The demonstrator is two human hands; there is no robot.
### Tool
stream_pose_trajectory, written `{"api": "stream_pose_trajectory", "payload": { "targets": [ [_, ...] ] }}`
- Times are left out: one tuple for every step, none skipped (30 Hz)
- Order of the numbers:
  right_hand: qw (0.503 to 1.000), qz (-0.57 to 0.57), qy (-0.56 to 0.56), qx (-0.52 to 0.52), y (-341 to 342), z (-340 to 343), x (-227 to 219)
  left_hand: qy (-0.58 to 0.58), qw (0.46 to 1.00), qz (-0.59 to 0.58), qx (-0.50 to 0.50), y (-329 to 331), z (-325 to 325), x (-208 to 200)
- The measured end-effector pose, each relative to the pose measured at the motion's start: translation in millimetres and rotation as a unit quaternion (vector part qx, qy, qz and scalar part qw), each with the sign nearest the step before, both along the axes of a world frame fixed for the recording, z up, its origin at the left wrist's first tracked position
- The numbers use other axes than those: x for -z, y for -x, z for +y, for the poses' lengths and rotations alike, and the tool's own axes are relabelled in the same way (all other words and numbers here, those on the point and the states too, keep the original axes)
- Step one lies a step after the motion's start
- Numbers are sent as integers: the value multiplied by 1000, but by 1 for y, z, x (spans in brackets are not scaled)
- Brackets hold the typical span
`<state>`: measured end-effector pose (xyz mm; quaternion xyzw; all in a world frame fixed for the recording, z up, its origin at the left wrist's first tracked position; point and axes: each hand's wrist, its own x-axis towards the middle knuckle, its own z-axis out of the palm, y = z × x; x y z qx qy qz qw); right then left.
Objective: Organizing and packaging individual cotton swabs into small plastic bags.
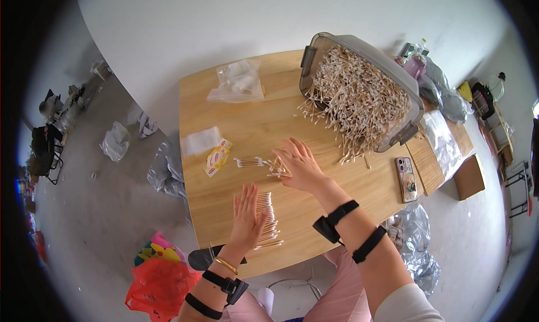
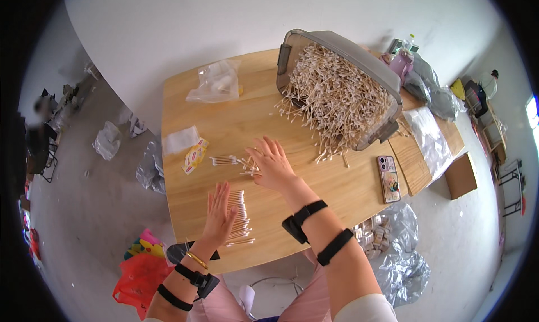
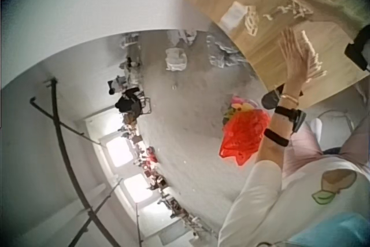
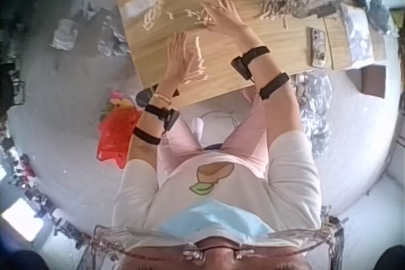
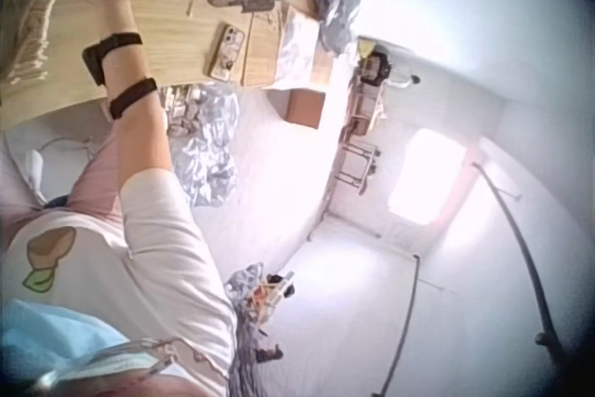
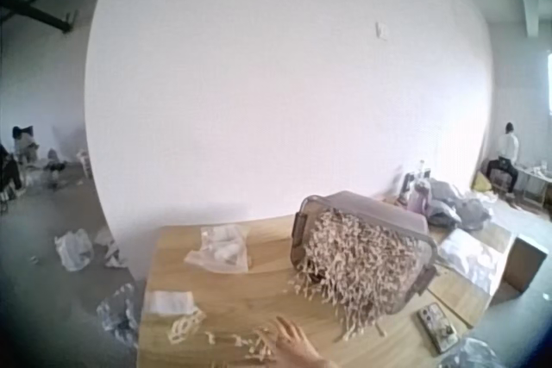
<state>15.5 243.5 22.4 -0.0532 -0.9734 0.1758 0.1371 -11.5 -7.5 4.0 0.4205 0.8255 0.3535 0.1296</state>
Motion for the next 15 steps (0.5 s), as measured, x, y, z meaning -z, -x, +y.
{"api": "stream_pose_trajectory", "payload": {
  "targets": [
    [999,-12,-36,-31,7,4,-1,1,1000,0,0,1,1,3],
    [999,-12,-36,-32,11,7,-3,4,1000,12,-3,1,3,6],
    [998,-53,-33,-30,14,11,-5,7,1000,23,-5,0,3,9],
    [995,-95,-29,-29,15,13,-5,7,1000,23,-6,0,3,9],
    [995,-95,-28,-29,13,15,-4,5,1000,20,-7,-1,2,9],
    [997,-76,-30,-15,8,16,-3,3,1000,17,-8,-2,2,9],
    [998,-58,-32,-1,3,15,-4,5,1000,16,-8,-2,1,7],
    [998,-59,-30,-1,-4,15,-5,9,1000,9,-11,-1,-1,5],
    [998,-66,7,8,-11,15,-6,13,1000,3,-13,-1,-2,3],
    [996,-72,44,19,-19,14,-9,14,1000,2,-11,-2,0,-6],
    [996,-73,45,23,-26,14,-6,-1,999,32,1,-1,5,-16],
    [998,-34,35,31,-32,14,-4,-16,998,62,13,1,12,-23],
    [999,7,26,37,-37,12,-2,-15,998,63,16,5,20,-25],
    [999,8,27,40,-39,10,0,-3,995,100,23,7,30,-28],
    [998,13,30,47,-42,8,2,9,990,136,30,10,41,-28]
  ]
}}
